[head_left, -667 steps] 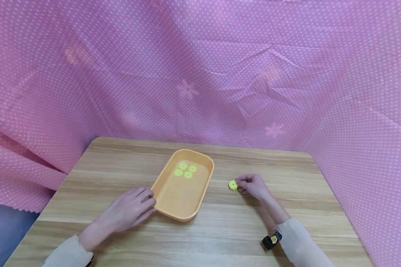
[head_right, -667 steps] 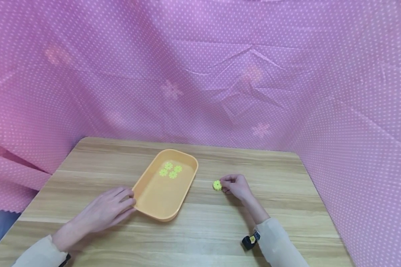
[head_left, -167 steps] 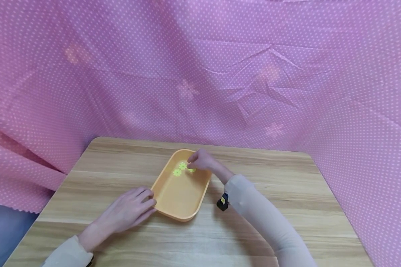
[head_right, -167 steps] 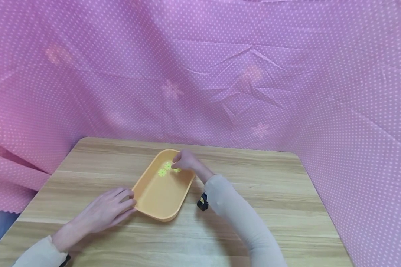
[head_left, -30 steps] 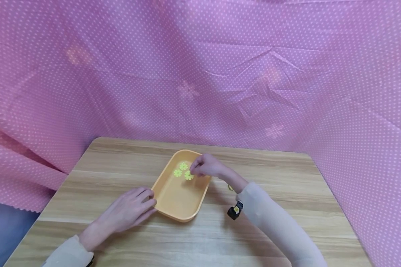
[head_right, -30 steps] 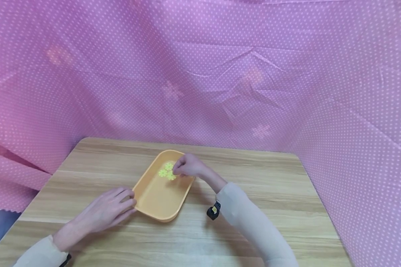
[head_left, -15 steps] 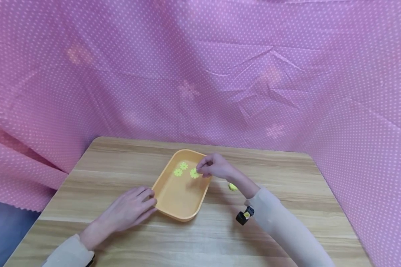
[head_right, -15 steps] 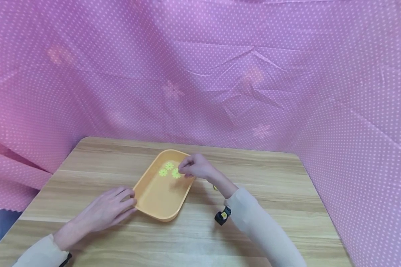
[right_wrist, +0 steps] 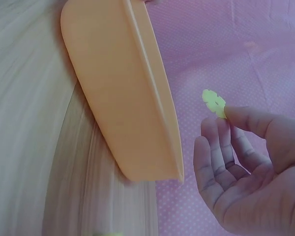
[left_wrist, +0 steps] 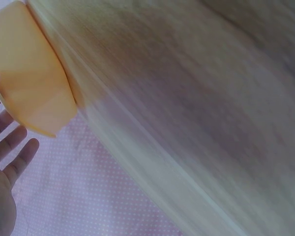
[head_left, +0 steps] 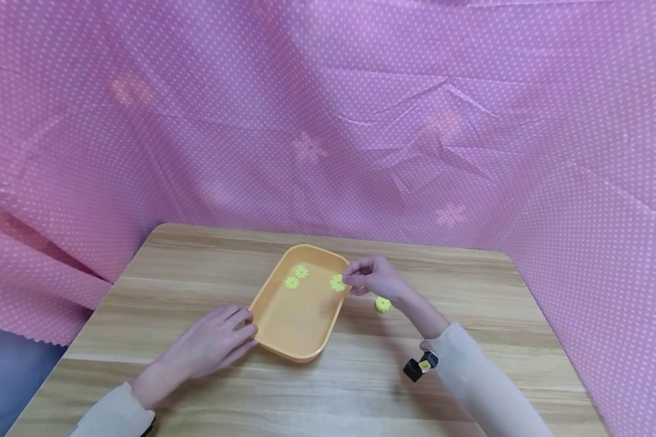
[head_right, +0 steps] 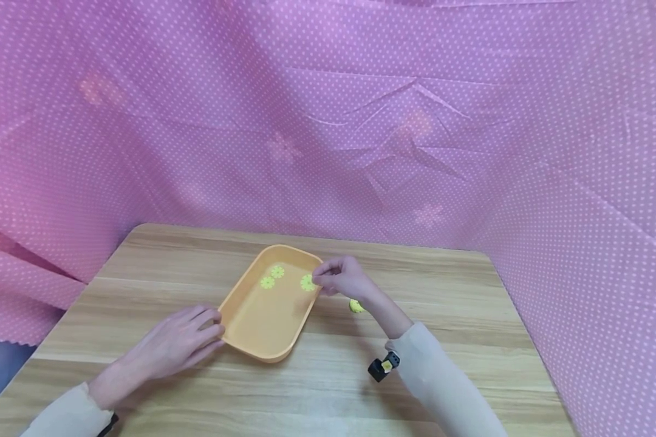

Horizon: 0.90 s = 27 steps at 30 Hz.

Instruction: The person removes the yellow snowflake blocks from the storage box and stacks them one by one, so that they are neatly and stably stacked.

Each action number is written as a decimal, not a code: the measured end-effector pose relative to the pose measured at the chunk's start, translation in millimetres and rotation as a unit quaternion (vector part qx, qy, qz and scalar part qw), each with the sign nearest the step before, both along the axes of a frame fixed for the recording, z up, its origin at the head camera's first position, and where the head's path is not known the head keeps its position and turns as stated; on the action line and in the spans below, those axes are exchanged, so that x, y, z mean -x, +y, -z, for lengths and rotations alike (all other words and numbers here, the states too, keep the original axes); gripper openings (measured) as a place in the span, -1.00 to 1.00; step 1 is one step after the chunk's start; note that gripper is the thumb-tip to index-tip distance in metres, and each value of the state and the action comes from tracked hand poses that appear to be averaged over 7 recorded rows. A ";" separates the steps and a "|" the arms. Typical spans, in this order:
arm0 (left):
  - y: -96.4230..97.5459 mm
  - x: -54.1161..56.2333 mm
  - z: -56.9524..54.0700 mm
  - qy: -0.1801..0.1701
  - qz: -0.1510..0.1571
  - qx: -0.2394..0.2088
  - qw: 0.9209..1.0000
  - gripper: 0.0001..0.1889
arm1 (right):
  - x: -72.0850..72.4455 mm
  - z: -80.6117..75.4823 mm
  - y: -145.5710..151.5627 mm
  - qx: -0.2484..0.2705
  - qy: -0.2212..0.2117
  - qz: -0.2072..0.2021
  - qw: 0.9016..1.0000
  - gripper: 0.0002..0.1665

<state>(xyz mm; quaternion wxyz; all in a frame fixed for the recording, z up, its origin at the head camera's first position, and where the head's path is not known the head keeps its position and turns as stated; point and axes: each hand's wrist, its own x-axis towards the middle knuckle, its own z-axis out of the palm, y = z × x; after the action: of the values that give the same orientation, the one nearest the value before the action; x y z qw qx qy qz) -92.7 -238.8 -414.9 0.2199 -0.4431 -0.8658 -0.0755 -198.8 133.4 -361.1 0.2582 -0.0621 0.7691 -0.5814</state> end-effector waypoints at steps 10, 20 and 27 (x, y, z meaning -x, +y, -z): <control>1.0 -2.4 0.9 -0.002 -0.001 -0.003 1.000 -0.70 | -10.2 13.3 31.8 -0.015 0.010 0.027 0.999 -0.71; 0.5 -4.1 3.4 0.007 -0.002 -0.006 1.000 -0.63 | -19.0 26.7 54.6 -0.019 0.002 0.057 0.998 -0.64; 0.1 -3.8 5.9 0.013 0.001 -0.007 1.000 -0.66 | -22.9 39.1 67.8 -0.017 -0.002 0.088 0.996 -0.62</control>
<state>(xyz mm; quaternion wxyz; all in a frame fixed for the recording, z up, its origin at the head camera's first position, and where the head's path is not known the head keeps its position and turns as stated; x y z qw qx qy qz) -89.0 -238.7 -420.8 0.2340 -0.4431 -0.8620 -0.0764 -176.0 201.2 -400.2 0.2087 0.0109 0.7806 -0.5890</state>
